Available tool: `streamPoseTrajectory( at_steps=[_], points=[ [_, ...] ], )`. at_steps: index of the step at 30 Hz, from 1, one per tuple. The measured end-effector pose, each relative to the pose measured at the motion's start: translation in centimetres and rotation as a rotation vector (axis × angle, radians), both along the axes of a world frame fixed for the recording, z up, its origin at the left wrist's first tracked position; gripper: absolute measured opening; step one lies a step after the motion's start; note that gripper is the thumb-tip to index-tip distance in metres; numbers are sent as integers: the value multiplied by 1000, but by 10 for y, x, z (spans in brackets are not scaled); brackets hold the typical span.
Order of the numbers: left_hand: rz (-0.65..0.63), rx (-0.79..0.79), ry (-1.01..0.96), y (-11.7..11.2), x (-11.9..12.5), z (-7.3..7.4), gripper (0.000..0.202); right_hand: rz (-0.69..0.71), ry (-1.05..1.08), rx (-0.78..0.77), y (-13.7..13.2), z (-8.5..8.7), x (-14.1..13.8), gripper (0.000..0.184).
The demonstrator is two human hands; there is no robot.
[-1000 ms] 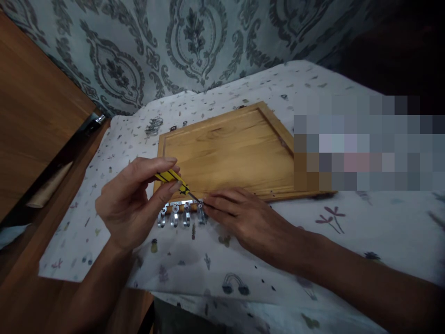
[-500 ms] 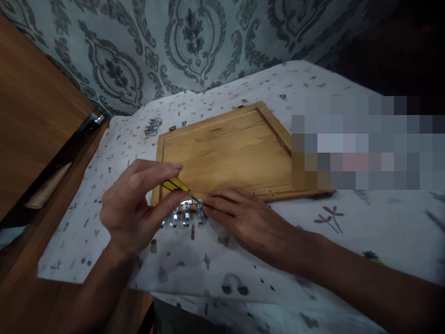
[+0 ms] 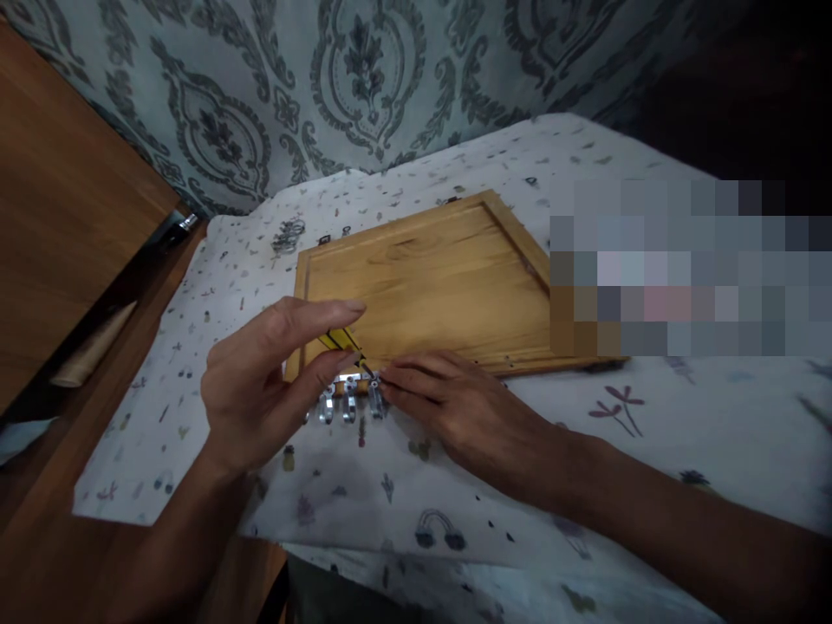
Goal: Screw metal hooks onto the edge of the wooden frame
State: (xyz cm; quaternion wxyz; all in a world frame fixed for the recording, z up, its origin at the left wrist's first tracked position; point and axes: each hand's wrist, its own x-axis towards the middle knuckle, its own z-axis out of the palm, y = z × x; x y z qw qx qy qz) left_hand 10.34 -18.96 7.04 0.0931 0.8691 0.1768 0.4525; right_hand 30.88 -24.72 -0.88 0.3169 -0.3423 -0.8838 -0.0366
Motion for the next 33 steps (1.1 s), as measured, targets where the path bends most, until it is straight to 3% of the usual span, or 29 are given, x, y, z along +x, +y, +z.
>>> streamPoseTrajectory(
  at_steps=[5, 15, 23, 33],
  points=[
    [-37, -93, -15, 2, -4, -2, 48, 5, 3, -3, 1, 0, -1, 24],
    [111, 27, -84, 2, 2, -3, 40, 3, -6, -4, 0, -4, 0, 23],
    [-24, -107, -98, 0, 2, -2, 50, -9, -12, -9, 0, -4, 0, 24],
    [120, 25, -85, 4, 0, -6, 41, -4, -20, -20, 0, -4, 1, 26]
  ],
)
